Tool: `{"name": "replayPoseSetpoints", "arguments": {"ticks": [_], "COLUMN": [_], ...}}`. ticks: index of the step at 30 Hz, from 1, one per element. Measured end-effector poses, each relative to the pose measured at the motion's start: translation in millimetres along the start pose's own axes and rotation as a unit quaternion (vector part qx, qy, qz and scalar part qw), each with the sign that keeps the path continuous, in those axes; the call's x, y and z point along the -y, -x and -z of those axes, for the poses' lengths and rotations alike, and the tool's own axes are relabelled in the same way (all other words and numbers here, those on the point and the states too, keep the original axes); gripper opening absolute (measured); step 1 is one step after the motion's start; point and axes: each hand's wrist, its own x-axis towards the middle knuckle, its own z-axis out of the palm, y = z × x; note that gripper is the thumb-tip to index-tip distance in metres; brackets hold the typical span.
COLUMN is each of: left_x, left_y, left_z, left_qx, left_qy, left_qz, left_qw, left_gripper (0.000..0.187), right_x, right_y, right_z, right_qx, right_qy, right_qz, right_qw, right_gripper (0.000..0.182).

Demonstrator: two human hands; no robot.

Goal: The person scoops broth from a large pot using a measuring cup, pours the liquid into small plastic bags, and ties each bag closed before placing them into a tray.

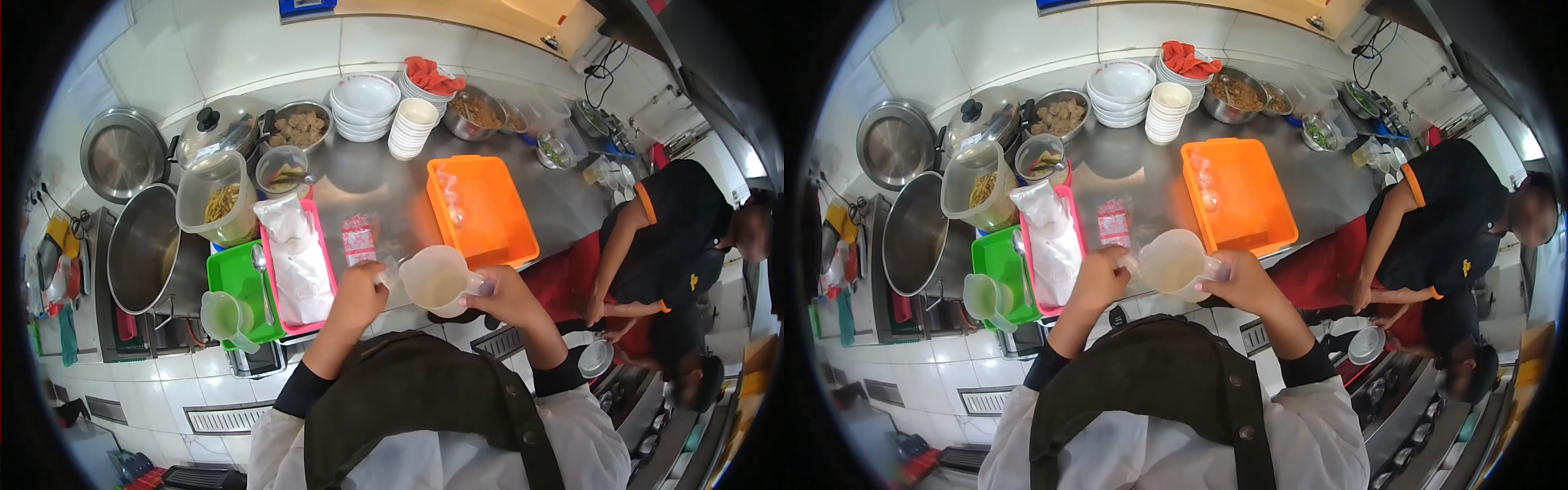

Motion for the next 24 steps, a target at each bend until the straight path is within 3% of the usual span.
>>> {"name": "replayPoseSetpoints", "arguments": {"ticks": [4, 5, 10, 13, 14, 17, 19, 21, 24], "left_x": [11.8, 8.1, 50.6, 17.9, 2.7, 17.5, 25.0, 20.4, 24.8], "left_y": [-8.0, -10.5, -15.3, -11.5, -4.3, 4.0, 1.8, 4.1, 11.6], "left_z": [10.1, 14.5, -18.4, -6.9, 2.3, -14.7, -22.0, -12.6, -18.7], "left_qx": [0.003, 0.008, 0.009, -0.110, -0.148, -0.015, 0.051, 0.053, 0.045], "left_qy": [0.026, 0.043, 0.021, 0.082, 0.064, 0.116, 0.055, 0.082, 0.101], "left_qz": [0.038, 0.049, 0.025, -0.109, -0.117, 0.019, 0.036, 0.015, 0.029], "left_qw": [0.999, 0.998, 0.999, 0.984, 0.980, 0.993, 0.997, 0.995, 0.993], "left_gripper": [0.032, 0.027, 0.031, 0.038, 0.040, 0.040, 0.048, 0.044, 0.039], "right_x": [-3.6, 8.8, 70.0, 111.3, 128.3, 154.0, 155.6, 151.6, 138.2], "right_y": [-3.8, -2.8, -26.1, -59.8, -70.2, -110.4, -147.0, -188.6, -232.0], "right_z": [1.2, 6.2, 4.0, -19.7, -34.4, -84.5, -128.5, -177.4, -244.8], "right_qx": [-0.012, -0.007, 0.046, 0.136, 0.161, 0.224, 0.274, 0.307, 0.342], "right_qy": [-0.149, -0.132, -0.197, -0.220, -0.223, -0.195, -0.175, -0.100, -0.125], "right_qz": [0.039, 0.026, 0.135, 0.173, 0.174, 0.171, 0.130, 0.218, 0.220], "right_qw": [0.988, 0.991, 0.970, 0.950, 0.945, 0.939, 0.937, 0.921, 0.905], "right_gripper": [0.024, 0.022, 0.029, 0.030, 0.030, 0.029, 0.036, 0.038, 0.040]}}
